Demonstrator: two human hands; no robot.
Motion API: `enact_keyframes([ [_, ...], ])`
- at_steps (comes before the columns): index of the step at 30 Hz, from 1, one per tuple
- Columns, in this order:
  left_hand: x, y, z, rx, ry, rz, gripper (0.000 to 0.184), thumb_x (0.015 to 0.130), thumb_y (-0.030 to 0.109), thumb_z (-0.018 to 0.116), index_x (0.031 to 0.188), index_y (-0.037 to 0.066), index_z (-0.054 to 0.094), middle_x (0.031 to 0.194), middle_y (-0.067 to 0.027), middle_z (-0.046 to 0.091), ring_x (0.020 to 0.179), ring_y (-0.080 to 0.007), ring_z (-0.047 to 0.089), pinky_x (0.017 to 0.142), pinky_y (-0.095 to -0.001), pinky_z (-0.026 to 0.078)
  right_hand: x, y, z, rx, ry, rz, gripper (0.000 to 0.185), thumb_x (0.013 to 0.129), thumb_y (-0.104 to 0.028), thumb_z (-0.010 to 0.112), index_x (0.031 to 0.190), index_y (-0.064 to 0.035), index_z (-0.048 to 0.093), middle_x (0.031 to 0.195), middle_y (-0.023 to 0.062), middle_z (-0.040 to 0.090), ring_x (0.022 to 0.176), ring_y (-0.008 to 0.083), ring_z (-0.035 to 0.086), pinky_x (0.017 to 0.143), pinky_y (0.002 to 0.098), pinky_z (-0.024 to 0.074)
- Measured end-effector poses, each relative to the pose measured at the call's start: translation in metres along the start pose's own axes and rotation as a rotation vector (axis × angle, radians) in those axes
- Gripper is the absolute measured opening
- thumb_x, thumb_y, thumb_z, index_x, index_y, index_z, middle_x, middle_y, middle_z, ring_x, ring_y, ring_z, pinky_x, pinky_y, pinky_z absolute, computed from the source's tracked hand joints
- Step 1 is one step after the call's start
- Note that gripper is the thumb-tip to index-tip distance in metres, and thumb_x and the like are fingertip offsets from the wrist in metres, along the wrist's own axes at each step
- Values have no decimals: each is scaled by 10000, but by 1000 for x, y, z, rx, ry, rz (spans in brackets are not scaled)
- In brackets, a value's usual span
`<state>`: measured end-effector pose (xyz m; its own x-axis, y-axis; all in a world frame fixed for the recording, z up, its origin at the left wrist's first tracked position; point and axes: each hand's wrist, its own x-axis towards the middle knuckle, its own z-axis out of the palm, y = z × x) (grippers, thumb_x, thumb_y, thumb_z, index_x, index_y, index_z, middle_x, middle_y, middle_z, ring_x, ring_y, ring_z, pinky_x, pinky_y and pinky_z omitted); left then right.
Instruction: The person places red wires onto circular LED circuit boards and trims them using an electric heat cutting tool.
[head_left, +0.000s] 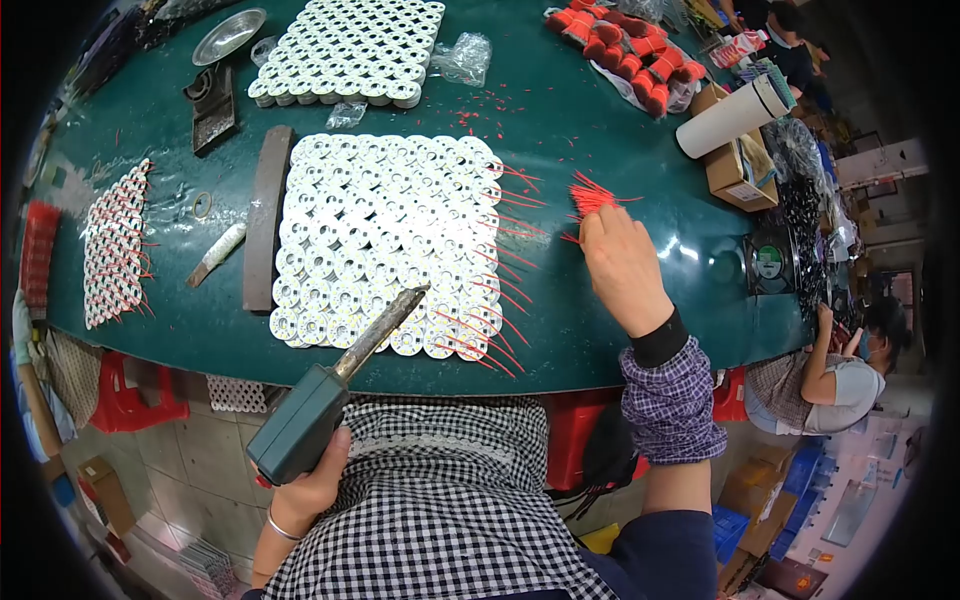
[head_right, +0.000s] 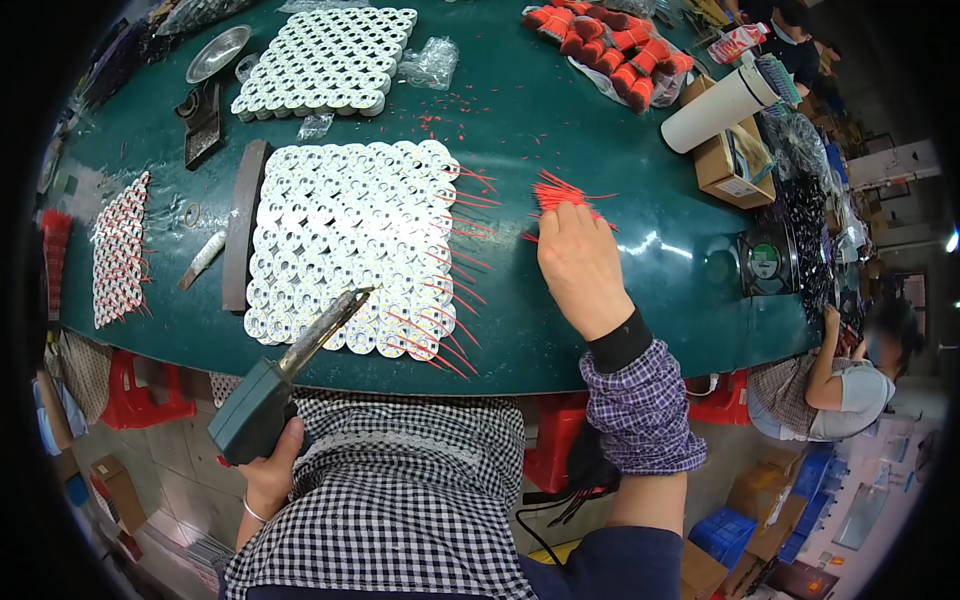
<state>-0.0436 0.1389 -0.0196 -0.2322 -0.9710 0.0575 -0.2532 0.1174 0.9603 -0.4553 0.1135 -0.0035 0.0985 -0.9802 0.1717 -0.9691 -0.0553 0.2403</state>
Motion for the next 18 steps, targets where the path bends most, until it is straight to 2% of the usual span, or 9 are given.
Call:
enact_keyframes([
  [4,1,0,1,22,30,30,239,820,7,782,1044,-52,726,943,-122,746,770,-187,710,682,-288,559,-7,-6,-7,78,-16,-29,146,785,-16,648,882,-39,541,845,101,541,819,260,567,714,361,452],
  [6,0,-4,-1,44,23,47,242,817,6,783,1044,-51,726,947,-121,745,776,-191,710,690,-292,559,-12,-11,-5,269,48,103,127,833,1,640,913,-29,547,842,115,566,812,283,586,718,387,462],
  [7,1,-6,-1,67,13,67,245,814,4,784,1045,-51,726,951,-120,744,781,-195,709,699,-296,560,-14,-12,-4,272,47,100,127,833,1,640,913,-29,547,842,115,566,812,283,586,718,387,462],
  [9,3,-6,-1,56,7,66,248,808,1,784,1044,-50,726,955,-121,742,779,-198,705,700,-301,558,-18,-13,-3,546,94,207,153,856,16,640,991,-14,575,843,124,591,821,302,607,723,410,483],
  [12,5,-8,-3,63,-22,79,255,794,-10,779,1041,-48,727,956,-128,738,767,-209,696,696,-306,552,-19,-17,-14,593,114,319,188,831,46,643,1009,-11,620,854,122,606,823,316,617,725,421,498],
  [14,8,-8,-5,86,-39,91,259,786,-16,775,1039,-47,727,952,-136,735,756,-217,691,691,-307,548,-20,-15,-23,534,120,293,163,823,41,650,977,-9,641,855,115,607,824,307,616,721,417,500],
  [16,12,-8,-6,291,-74,316,262,761,-17,774,1017,-44,727,932,-145,726,728,-227,682,660,-303,540,-18,-14,-34,478,126,259,138,815,36,657,946,-7,662,857,108,607,826,299,616,717,412,502],
  [18,14,-3,-3,195,-56,228,266,750,-13,778,1010,-43,725,923,-145,721,724,-229,682,648,-303,540,-14,-15,-48,296,154,200,95,791,40,662,874,-6,671,856,101,602,825,292,611,722,409,503],
])
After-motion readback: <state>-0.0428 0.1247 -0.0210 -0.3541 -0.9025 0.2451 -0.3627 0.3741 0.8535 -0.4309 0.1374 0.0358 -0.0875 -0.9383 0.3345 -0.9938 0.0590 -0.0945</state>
